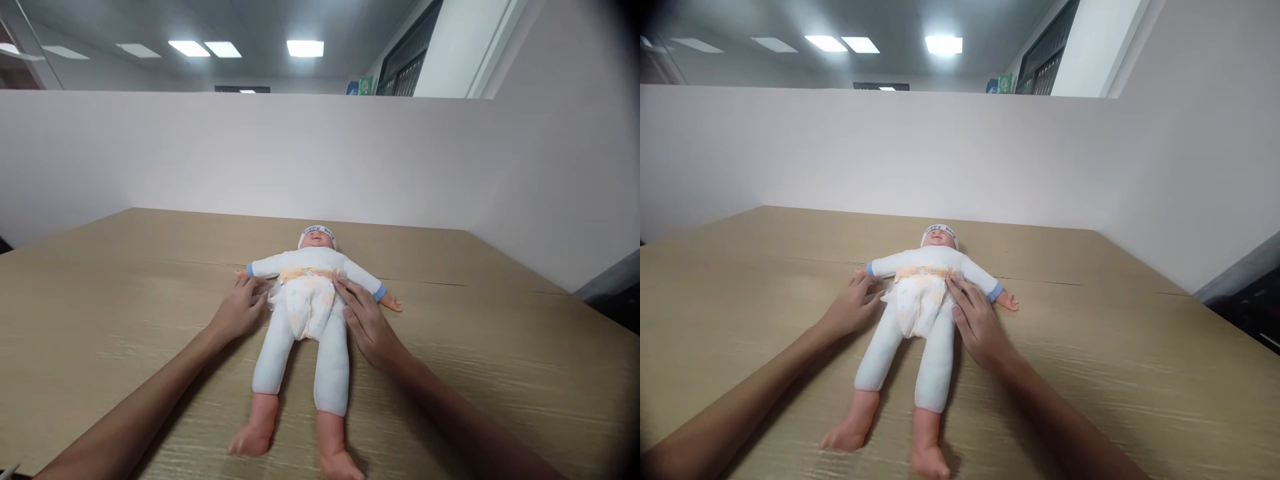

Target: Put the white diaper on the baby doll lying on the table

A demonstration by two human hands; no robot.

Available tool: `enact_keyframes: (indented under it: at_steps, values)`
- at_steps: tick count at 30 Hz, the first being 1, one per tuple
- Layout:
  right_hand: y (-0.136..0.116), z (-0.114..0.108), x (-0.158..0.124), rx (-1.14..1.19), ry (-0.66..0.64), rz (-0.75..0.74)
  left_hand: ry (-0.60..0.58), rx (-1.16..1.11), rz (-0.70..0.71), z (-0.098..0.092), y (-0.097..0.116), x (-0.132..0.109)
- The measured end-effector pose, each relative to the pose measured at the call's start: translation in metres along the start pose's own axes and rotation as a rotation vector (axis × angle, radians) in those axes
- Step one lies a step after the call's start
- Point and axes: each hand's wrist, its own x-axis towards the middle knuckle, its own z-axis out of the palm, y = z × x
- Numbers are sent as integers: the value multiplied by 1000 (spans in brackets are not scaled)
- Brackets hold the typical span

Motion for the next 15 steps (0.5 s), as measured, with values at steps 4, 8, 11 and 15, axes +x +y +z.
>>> enact_keyframes:
  at_steps: [4, 8, 11, 15]
  values:
    - [-1, -1, 1, 5, 5, 5, -47, 279, -67, -2, -4, -1]
    - [-2, -3, 1, -4, 2, 2, -66, 274, -119, -4, -5, 0]
    - [-1, -3, 0, -7, 7, 8, -77, 156, -188, -3, -8, 3]
    - [-5, -5, 1, 3, 75, 59, -44, 51, -267, -1, -12, 9]
